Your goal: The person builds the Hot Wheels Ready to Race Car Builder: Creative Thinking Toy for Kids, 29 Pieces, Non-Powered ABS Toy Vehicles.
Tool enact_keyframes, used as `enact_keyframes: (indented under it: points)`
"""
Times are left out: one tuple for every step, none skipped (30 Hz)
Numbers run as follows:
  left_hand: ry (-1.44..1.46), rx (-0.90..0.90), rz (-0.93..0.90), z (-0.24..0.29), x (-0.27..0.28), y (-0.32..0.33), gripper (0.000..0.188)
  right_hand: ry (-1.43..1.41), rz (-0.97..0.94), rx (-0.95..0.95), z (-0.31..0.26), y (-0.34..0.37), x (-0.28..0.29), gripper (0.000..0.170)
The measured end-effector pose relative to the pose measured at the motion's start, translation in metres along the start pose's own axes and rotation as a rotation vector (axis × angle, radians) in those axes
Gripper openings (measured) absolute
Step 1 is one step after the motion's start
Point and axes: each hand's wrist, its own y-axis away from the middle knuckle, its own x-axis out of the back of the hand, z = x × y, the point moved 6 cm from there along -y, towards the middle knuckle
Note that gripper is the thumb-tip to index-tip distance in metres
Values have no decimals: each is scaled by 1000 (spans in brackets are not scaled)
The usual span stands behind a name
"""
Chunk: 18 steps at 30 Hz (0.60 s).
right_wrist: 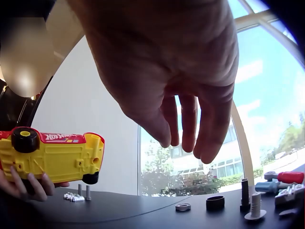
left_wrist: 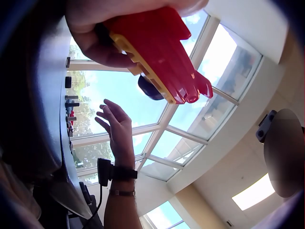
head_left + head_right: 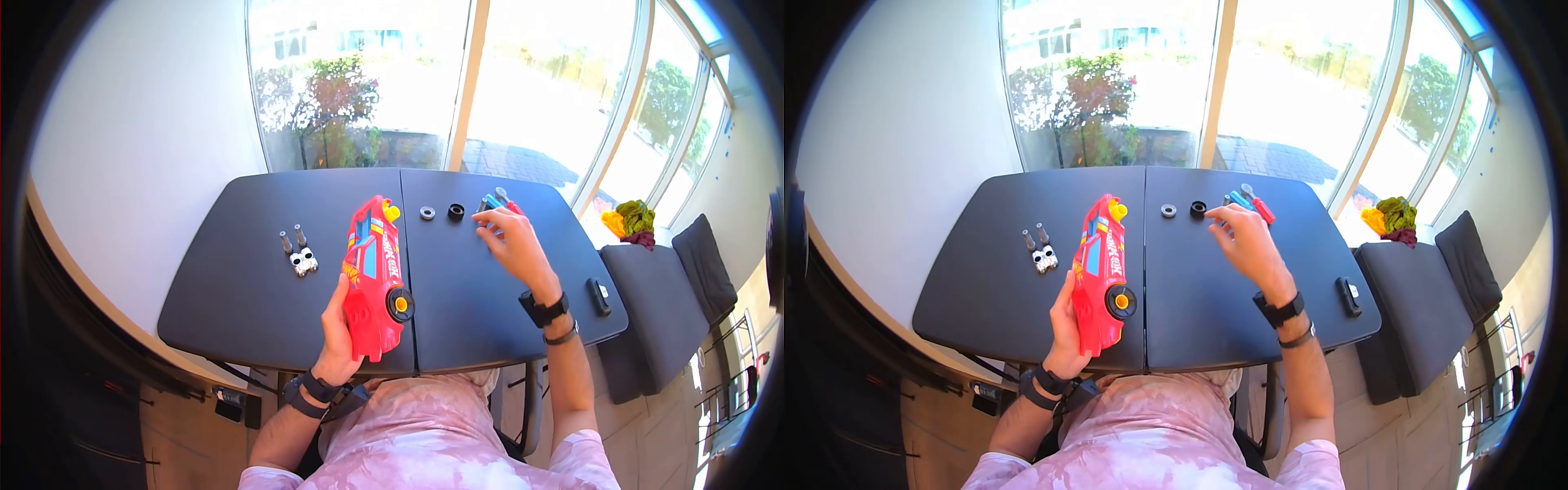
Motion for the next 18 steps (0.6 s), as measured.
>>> enact_keyframes:
  points:
    - [8, 3, 1, 0, 0, 0, 69, 66, 15, 11, 17, -8, 0, 25]
    - [16, 7, 4, -1, 0, 1, 69, 131, 29, 21, 30, -15, 0, 25]
    - [26, 17, -4, -2, 0, 1, 66, 276, 30, 63, 40, -19, -3, 25]
    - [35, 28, -12, -2, 1, 1, 64, 322, 35, 90, 51, -24, -9, 26]
    - [42, 40, -20, -2, 1, 1, 62, 368, 42, 115, 62, -29, -16, 27]
    - [43, 40, -9, -2, 2, 1, 62, 413, 49, 139, 73, -35, -24, 28]
    - [44, 41, 1, -2, 2, 1, 62, 485, 16, 135, 85, -40, -33, 29]
    - [44, 43, 13, -2, 2, 1, 61, 558, -18, 130, 94, -45, -42, 30]
    - [43, 41, 12, -2, 2, 1, 61, 629, -52, 125, 104, -49, -50, 31]
    - [41, 38, 13, -3, 2, 0, 61, 673, -120, 100, 111, -52, -57, 32]
    - [40, 35, 14, -2, 2, 0, 61, 716, -188, 76, 118, -56, -65, 32]
    - [39, 35, 14, -2, 2, 0, 61, 758, -257, 52, 125, -58, -72, 33]
    - [38, 34, 15, -2, 2, 0, 61, 803, -265, 67, 126, -61, -74, 32]
    - [39, 34, 17, -2, 2, 0, 61, 848, -275, 82, 127, -62, -76, 31]
    - [37, 37, 17, -2, 2, -1, 61, 893, -284, 98, 127, -64, -79, 30]
    - [36, 39, 18, -2, 2, -1, 61, 820, -184, 135, 117, -64, -75, 29]
    - [37, 41, 21, -3, 3, -1, 61, 746, -88, 172, 97, -62, -66, 28]
    - [39, 37, 15, -2, 2, -1, 62, 671, 5, 205, 78, -58, -57, 27]
